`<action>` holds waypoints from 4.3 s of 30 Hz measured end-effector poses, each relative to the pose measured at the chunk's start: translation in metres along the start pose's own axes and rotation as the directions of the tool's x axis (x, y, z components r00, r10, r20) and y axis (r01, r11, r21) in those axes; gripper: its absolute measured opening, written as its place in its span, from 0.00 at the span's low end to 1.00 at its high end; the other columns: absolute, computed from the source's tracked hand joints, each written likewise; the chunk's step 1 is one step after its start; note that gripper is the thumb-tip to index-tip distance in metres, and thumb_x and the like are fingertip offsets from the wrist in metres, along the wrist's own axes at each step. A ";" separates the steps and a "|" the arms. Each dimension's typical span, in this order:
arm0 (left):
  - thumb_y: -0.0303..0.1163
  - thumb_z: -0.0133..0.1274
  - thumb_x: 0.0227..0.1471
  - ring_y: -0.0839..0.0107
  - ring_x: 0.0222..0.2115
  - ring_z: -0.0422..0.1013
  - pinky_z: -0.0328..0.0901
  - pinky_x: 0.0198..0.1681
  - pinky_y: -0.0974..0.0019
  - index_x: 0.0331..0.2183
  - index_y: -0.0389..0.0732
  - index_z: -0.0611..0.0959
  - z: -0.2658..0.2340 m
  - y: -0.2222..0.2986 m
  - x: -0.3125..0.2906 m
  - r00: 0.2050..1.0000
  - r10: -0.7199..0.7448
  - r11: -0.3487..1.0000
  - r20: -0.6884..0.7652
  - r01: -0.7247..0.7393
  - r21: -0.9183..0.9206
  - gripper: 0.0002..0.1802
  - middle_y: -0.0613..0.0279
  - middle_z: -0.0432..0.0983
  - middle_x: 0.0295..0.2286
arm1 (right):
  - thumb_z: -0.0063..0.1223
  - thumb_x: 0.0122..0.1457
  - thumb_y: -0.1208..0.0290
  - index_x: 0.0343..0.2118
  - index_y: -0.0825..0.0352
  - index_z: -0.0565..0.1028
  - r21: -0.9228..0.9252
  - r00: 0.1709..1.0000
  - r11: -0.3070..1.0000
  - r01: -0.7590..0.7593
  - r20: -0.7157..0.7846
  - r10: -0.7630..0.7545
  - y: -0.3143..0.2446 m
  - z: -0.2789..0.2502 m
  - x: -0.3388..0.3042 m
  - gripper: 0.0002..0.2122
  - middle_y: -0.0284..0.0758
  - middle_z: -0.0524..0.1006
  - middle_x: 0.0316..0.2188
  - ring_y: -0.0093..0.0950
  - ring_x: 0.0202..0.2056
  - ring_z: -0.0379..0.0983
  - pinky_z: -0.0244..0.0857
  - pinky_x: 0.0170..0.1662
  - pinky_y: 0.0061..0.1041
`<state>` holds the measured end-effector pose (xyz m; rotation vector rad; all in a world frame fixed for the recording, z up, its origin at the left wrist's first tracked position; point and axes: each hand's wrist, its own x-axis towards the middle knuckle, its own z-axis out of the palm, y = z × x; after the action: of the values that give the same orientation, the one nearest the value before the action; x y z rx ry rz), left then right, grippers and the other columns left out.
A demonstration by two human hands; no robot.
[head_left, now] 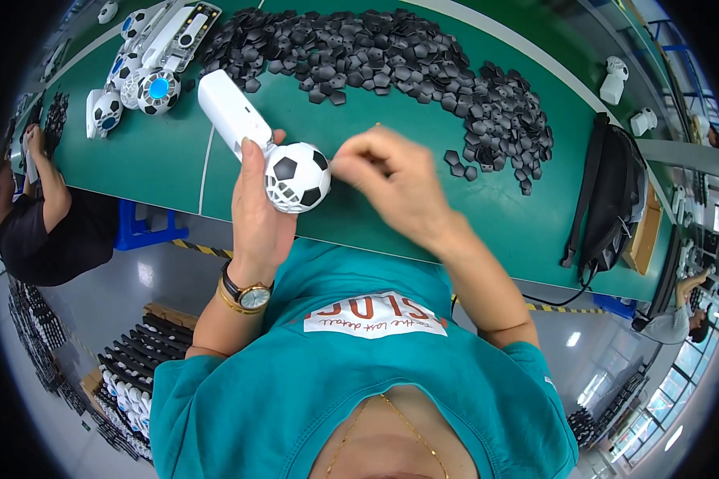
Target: Assembling black pentagonal pieces onto a white spherical toy robot head on an assembly line.
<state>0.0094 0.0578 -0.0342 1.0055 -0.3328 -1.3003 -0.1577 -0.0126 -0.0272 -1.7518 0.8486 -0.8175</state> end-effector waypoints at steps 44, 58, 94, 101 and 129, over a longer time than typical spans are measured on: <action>0.51 0.31 0.63 0.62 0.36 0.74 0.70 0.42 0.59 0.43 0.35 0.72 0.051 0.003 0.019 0.993 -0.029 0.978 0.115 0.052 -0.204 0.28 0.54 0.76 0.35 | 0.64 0.45 0.81 0.30 0.68 0.73 -0.355 0.842 0.811 0.465 -0.106 -0.529 -0.010 0.005 0.006 0.10 0.34 0.77 0.20 0.25 0.19 0.73 0.66 0.22 0.19; 0.49 0.31 0.63 0.65 0.42 0.71 0.67 0.47 0.58 0.47 0.36 0.69 0.044 0.007 0.011 0.995 -0.004 0.969 0.097 0.028 -0.244 0.26 0.56 0.73 0.41 | 0.66 0.42 0.73 0.46 0.69 0.69 -0.474 0.782 0.736 0.483 -0.144 -0.606 -0.010 0.004 0.019 0.26 0.43 0.74 0.43 0.40 0.45 0.71 0.68 0.43 0.32; 0.27 0.60 0.43 0.71 0.44 0.69 0.66 0.46 0.69 0.59 0.37 0.58 0.015 0.051 0.021 0.891 0.171 0.533 0.422 -0.443 0.720 0.43 0.56 0.68 0.46 | 0.59 0.49 0.74 0.34 0.65 0.78 -0.461 0.925 0.804 0.377 0.233 -0.300 0.017 -0.029 0.006 0.08 0.33 0.73 0.27 0.29 0.28 0.72 0.67 0.31 0.28; 0.33 0.60 0.49 0.71 0.44 0.68 0.65 0.49 0.67 0.59 0.35 0.53 0.016 0.054 0.021 0.922 0.094 0.639 0.375 -0.345 0.687 0.44 0.55 0.66 0.47 | 0.59 0.50 0.75 0.32 0.66 0.75 -0.534 0.911 0.764 0.363 0.377 -0.169 0.013 -0.038 0.016 0.07 0.32 0.73 0.25 0.29 0.27 0.72 0.68 0.30 0.28; 0.21 0.48 0.54 0.66 0.50 0.63 0.60 0.53 0.64 0.59 0.35 0.35 0.067 0.003 0.024 0.831 0.237 0.749 0.504 -0.486 0.449 0.44 0.50 0.61 0.50 | 0.57 0.56 0.77 0.28 0.67 0.70 0.404 0.894 0.908 0.115 -0.440 0.083 -0.019 0.002 0.023 0.06 0.27 0.72 0.26 0.13 0.27 0.66 0.62 0.28 0.12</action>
<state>-0.0291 0.0073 -0.0018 1.0605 -1.2581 -1.0459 -0.1408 -0.0256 -0.0064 -1.2011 0.8724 -1.3435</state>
